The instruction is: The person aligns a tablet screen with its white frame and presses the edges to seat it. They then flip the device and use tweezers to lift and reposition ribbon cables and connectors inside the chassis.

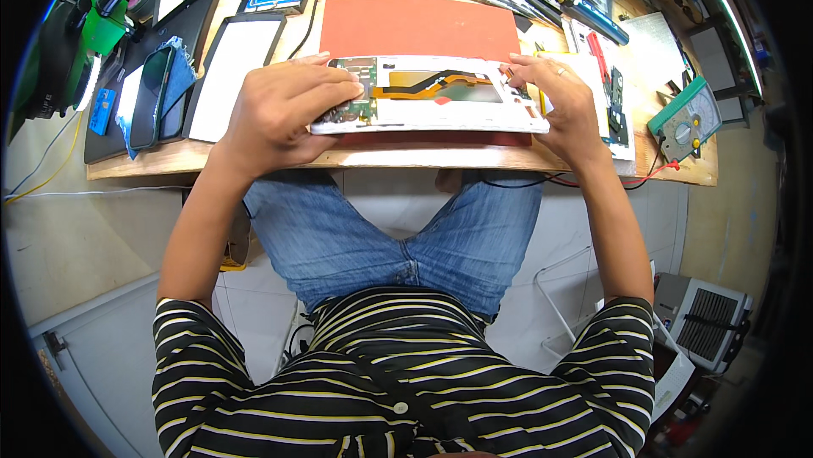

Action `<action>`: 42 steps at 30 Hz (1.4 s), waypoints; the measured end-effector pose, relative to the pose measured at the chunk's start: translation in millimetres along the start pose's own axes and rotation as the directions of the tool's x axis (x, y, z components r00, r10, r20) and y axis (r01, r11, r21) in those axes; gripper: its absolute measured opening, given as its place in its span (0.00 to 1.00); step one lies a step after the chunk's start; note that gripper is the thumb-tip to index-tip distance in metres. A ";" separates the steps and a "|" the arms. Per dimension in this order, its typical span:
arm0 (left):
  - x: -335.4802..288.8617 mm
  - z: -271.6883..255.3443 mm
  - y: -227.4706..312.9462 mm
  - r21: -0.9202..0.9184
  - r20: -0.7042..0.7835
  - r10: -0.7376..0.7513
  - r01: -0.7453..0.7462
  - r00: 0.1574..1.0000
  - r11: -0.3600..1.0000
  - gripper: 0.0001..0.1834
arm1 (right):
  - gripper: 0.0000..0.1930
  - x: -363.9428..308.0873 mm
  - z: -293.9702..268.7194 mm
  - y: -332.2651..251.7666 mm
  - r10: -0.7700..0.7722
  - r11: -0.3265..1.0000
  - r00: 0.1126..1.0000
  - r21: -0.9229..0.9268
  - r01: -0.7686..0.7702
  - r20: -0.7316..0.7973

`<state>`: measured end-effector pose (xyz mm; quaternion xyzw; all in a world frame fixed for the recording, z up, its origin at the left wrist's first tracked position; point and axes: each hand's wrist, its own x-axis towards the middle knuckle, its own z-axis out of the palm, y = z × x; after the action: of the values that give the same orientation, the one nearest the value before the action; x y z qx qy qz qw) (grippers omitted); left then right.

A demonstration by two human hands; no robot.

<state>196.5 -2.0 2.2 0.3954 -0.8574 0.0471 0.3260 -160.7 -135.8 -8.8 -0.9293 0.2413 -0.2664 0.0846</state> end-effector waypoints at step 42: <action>2.5 -6.6 46.3 0.041 0.327 -0.285 0.288 0.901 0.957 0.31 | 0.69 6.3 -28.1 -44.4 0.210 0.967 0.926 -0.204 -0.150 0.315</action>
<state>166.0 30.2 17.0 0.5181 -0.8324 -0.0713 0.1832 -153.1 -101.1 30.5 -0.9385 0.3306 -0.0739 0.0661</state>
